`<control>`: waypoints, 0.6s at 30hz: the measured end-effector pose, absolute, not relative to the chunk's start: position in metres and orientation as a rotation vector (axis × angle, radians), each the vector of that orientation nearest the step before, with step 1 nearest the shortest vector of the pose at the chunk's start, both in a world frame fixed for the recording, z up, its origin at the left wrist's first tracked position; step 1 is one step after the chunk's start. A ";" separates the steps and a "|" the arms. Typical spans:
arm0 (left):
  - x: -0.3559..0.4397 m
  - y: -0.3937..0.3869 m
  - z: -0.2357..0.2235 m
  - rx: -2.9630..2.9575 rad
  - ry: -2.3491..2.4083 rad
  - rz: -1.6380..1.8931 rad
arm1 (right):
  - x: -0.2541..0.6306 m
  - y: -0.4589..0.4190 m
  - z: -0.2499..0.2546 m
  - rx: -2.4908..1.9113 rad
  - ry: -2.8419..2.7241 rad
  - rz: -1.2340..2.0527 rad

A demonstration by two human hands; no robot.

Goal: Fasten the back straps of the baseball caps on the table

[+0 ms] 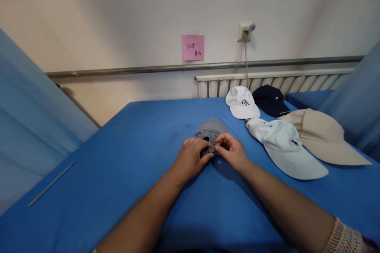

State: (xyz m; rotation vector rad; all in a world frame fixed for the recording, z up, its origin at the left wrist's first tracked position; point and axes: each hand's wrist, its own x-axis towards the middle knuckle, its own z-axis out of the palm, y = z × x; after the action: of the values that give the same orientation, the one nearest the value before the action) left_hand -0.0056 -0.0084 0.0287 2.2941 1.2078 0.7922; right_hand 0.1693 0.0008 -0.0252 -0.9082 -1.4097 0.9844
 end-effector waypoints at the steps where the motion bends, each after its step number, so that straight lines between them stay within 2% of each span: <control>1: -0.006 -0.008 0.029 2.284 1.204 0.782 | 0.170 0.001 -0.025 -0.912 -1.416 0.972; 10: -0.014 -0.009 0.039 2.253 1.093 0.603 | 0.172 0.003 -0.030 -0.946 -1.463 0.921; 18: -0.031 0.013 0.035 2.177 1.507 0.930 | 0.184 0.022 -0.042 -1.222 -1.235 0.768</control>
State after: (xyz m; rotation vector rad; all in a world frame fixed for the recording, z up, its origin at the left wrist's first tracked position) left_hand -0.0307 0.0130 0.0350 2.1767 1.5072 0.9301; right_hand 0.1837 0.0216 -0.0415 -1.2222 -1.2353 0.7681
